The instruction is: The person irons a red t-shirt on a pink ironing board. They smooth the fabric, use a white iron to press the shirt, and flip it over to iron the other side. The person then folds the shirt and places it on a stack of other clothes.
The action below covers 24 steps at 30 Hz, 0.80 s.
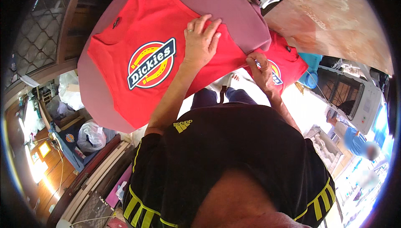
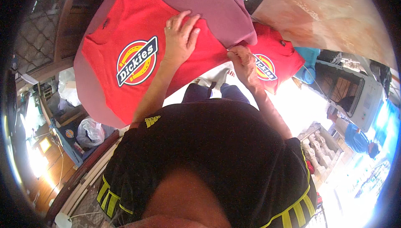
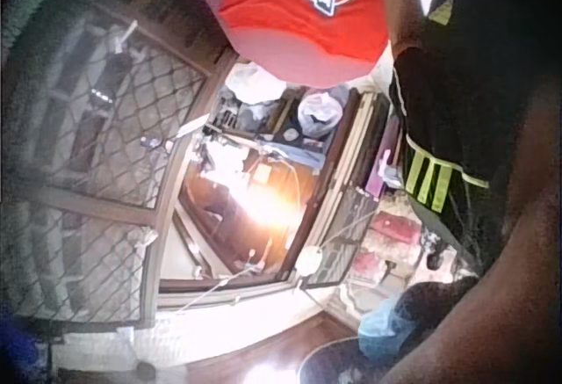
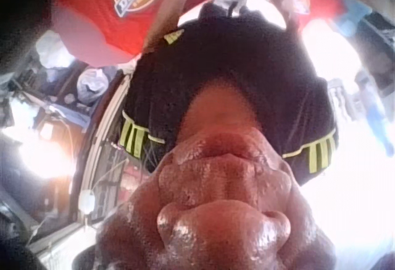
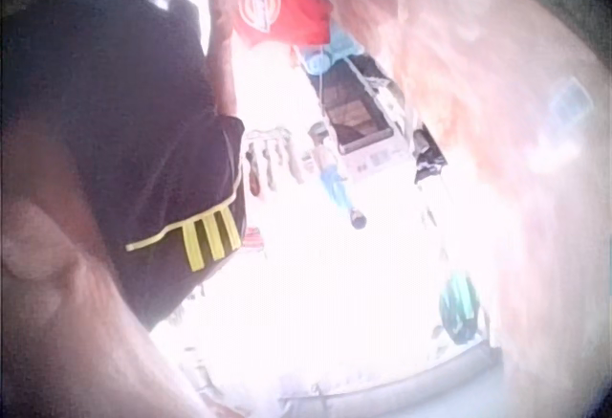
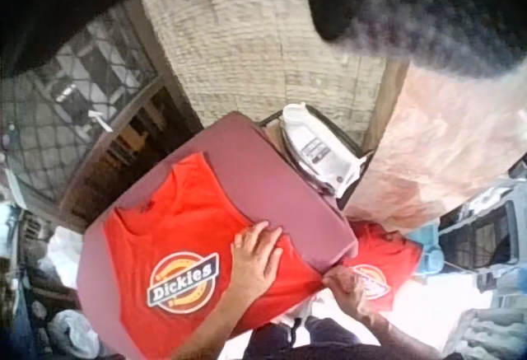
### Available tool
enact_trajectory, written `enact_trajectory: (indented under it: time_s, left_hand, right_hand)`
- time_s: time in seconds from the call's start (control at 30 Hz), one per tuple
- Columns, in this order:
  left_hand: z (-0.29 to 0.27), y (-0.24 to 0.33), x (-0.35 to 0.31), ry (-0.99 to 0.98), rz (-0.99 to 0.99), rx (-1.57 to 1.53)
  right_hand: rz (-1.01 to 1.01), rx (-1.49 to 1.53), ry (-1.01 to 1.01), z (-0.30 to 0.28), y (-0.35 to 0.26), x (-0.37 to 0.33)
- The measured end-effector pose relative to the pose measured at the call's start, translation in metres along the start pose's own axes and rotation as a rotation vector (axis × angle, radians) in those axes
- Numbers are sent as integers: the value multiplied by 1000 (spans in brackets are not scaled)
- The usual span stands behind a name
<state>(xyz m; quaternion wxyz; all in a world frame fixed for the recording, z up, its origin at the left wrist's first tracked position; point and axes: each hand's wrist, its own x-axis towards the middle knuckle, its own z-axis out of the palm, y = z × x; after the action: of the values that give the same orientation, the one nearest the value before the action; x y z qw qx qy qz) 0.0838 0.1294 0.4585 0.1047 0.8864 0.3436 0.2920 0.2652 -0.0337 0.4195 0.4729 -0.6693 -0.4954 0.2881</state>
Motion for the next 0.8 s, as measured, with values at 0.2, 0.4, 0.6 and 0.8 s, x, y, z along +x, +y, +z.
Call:
enact_trajectory:
  time_s: [0.2,0.4,0.6,0.8]
  left_hand:
    - [0,10,8,-3,-56,-8]
    - [-11,-52,26,106,-72,-405]
    - [-76,-197,93,223,-76,487]
    - [-76,-267,153,-204,24,233]
  right_hand:
    - [-71,-117,16,4,-64,29]
    - [-504,-319,-53,73,-74,105]
    - [-538,-473,-38,79,-68,110]
    - [-481,-613,-64,79,-80,113]
